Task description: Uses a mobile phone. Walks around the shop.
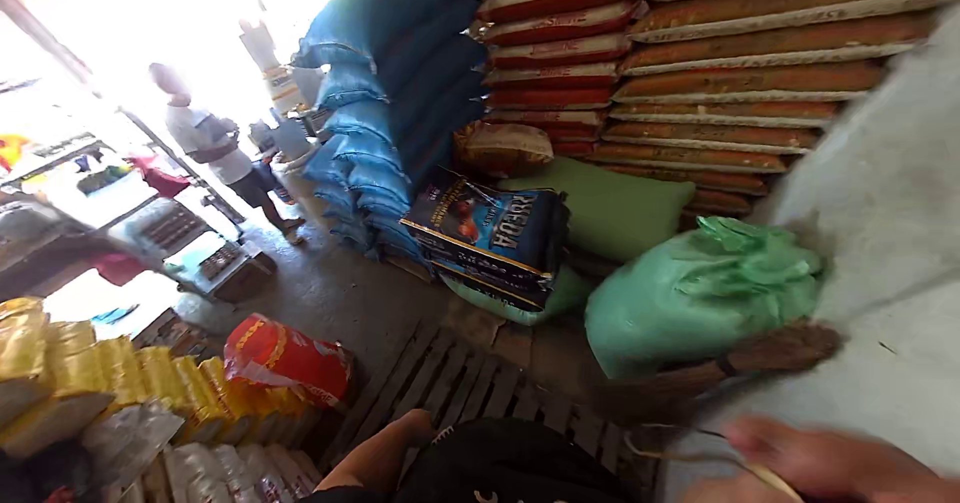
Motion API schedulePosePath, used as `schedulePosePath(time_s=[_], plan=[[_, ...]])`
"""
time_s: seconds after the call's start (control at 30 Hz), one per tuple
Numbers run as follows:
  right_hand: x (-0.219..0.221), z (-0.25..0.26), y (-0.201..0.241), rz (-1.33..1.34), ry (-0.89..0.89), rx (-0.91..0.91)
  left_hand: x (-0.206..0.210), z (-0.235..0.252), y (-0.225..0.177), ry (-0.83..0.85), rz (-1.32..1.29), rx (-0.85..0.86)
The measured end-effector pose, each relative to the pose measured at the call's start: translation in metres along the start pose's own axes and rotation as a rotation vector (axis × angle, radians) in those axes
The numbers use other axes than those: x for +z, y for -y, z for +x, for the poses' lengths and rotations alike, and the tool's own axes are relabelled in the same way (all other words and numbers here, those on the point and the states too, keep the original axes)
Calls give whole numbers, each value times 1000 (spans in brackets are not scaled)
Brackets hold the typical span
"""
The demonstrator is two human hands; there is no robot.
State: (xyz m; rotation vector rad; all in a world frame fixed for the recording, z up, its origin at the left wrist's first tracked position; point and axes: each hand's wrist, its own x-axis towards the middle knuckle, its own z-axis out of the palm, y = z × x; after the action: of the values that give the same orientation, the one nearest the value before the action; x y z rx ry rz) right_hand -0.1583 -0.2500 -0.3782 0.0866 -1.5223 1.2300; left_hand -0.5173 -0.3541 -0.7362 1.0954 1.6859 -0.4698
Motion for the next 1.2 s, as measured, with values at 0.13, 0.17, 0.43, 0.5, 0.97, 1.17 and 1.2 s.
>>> schedulePosePath(time_s=[0.13,0.17,0.43,0.5,0.97,1.17,1.2], plan=[[-14,7,-46,510,-150,186,5,10,3,-12,-37,69],[-20,7,-56,622,-165,282,1,7,1,0,-8,115],[-25,2,-90,809,-200,590,-27,-85,-63,6,-53,6],[-24,1,-92,809,-197,598,-24,-82,-61,-1,-61,-12],[-16,2,-94,851,-181,639,31,38,36,-9,-4,71],[2,-12,-86,570,-162,287,29,24,25,-37,-100,-1],[8,-14,-75,384,-157,136,24,13,19,-40,-85,-5]])
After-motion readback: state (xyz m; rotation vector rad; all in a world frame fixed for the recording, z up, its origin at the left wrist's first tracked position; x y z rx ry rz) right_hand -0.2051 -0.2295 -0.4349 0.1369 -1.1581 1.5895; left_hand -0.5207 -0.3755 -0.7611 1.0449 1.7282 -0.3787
